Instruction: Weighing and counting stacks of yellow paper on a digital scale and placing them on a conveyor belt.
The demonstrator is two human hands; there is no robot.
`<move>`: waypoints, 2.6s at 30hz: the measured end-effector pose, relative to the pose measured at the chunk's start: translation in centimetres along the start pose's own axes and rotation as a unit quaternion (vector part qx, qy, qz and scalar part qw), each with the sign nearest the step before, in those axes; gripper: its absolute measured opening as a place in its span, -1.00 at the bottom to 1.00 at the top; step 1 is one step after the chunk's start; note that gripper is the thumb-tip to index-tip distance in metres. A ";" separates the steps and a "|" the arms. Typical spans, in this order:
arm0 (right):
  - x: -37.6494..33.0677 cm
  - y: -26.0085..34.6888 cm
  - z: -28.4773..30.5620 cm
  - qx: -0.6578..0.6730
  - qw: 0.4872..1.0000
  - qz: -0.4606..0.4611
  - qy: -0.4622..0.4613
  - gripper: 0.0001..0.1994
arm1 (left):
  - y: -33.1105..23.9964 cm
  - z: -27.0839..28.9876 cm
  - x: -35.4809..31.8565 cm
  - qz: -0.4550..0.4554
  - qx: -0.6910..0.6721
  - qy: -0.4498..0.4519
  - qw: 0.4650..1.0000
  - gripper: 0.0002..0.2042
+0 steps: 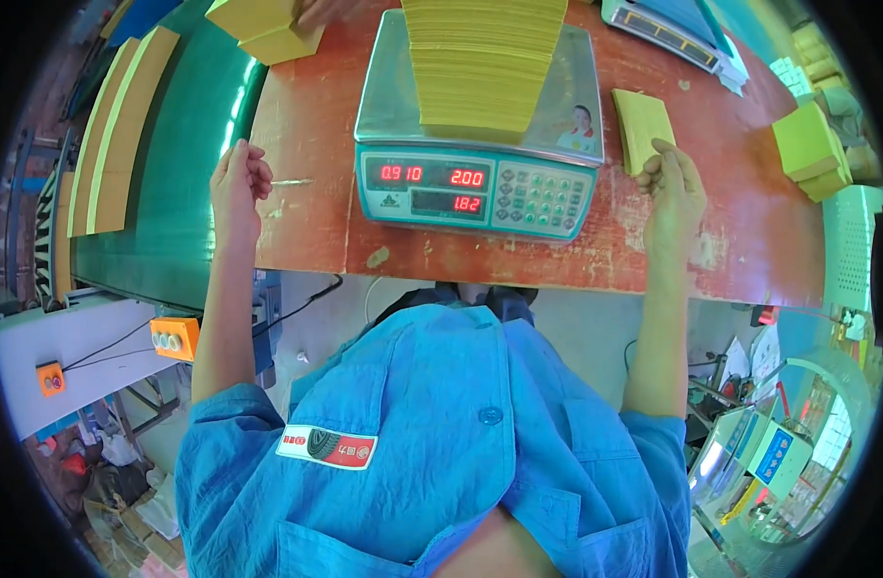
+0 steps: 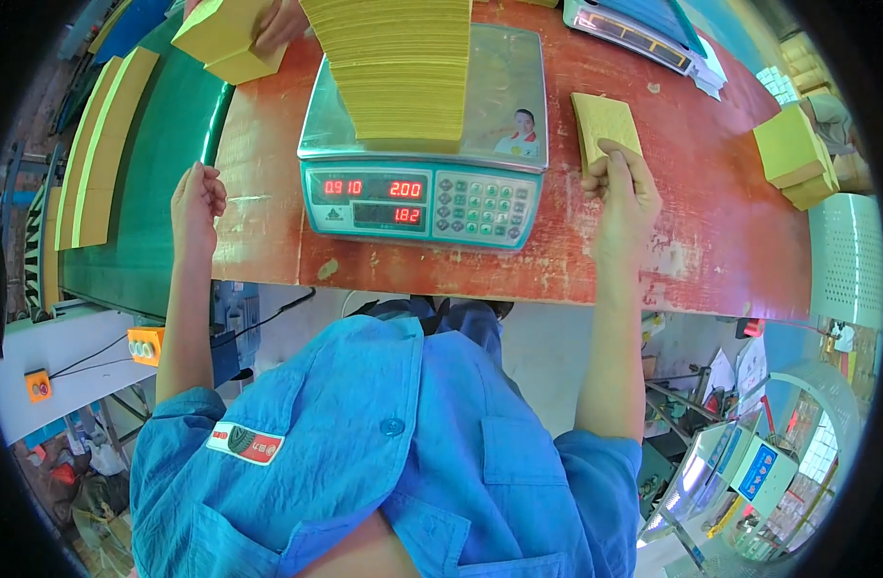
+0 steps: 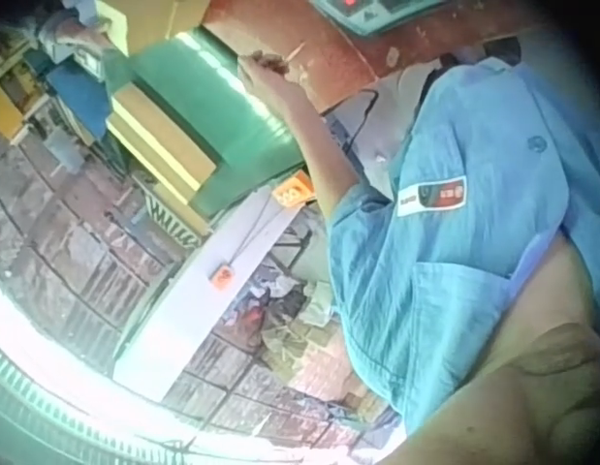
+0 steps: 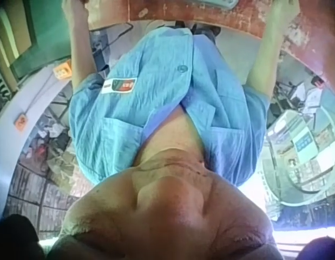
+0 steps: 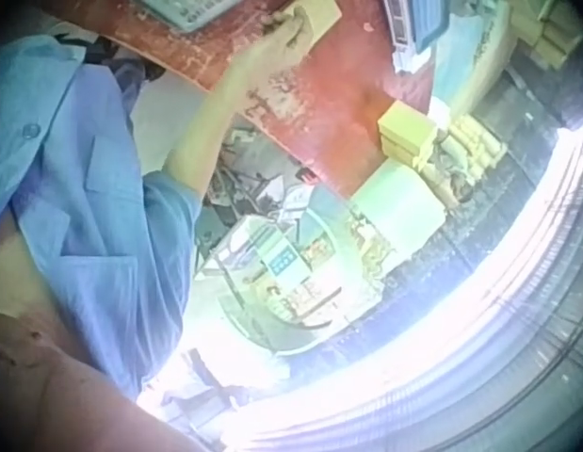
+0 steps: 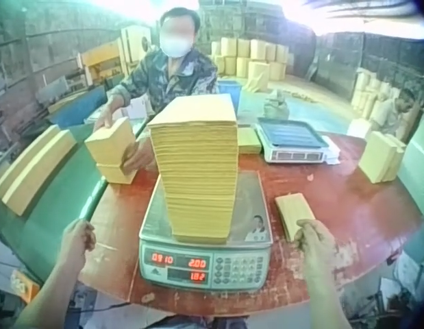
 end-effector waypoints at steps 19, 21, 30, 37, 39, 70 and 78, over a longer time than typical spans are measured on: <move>2.5 -0.5 -2.8 0.004 0.998 -0.037 0.051 -0.76 | -14.7 -9.0 -0.5 -0.194 -0.032 0.173 0.965 -0.68; 4.8 -0.1 -5.3 0.042 0.998 -0.015 0.055 -0.74 | -17.5 -12.2 1.2 -0.121 -0.120 0.250 0.953 -0.66; 14.1 -4.9 -17.8 0.157 0.980 -0.033 0.117 -0.48 | -23.3 -26.7 5.1 0.028 0.031 0.410 0.911 -0.57; 7.0 -1.0 -19.3 0.185 0.964 -0.026 0.191 -0.58 | -22.6 -22.0 -0.4 0.070 0.160 0.380 0.908 -0.61; 5.1 -0.8 -17.9 0.154 0.965 -0.024 0.209 -0.58 | -22.2 -21.3 -2.4 0.135 0.143 0.459 0.866 -0.62; 3.5 -1.3 21.0 0.159 0.973 -0.165 0.043 -0.61 | -9.0 -46.0 -18.9 0.145 -0.081 0.463 0.871 -0.44; 18.2 -10.1 40.3 0.115 0.964 -0.233 0.061 -0.61 | -3.7 -71.6 -23.3 0.251 -0.122 0.460 0.843 -0.45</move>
Point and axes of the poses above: each hand's wrist, its own x-axis towards the middle knuckle, its own z-axis out of the back of the hand, y = z × x, the point moved 5 cm from there along x, towards the middle knuckle, and after that the axes turned 11 degrees about z, right-handed, at the moved point
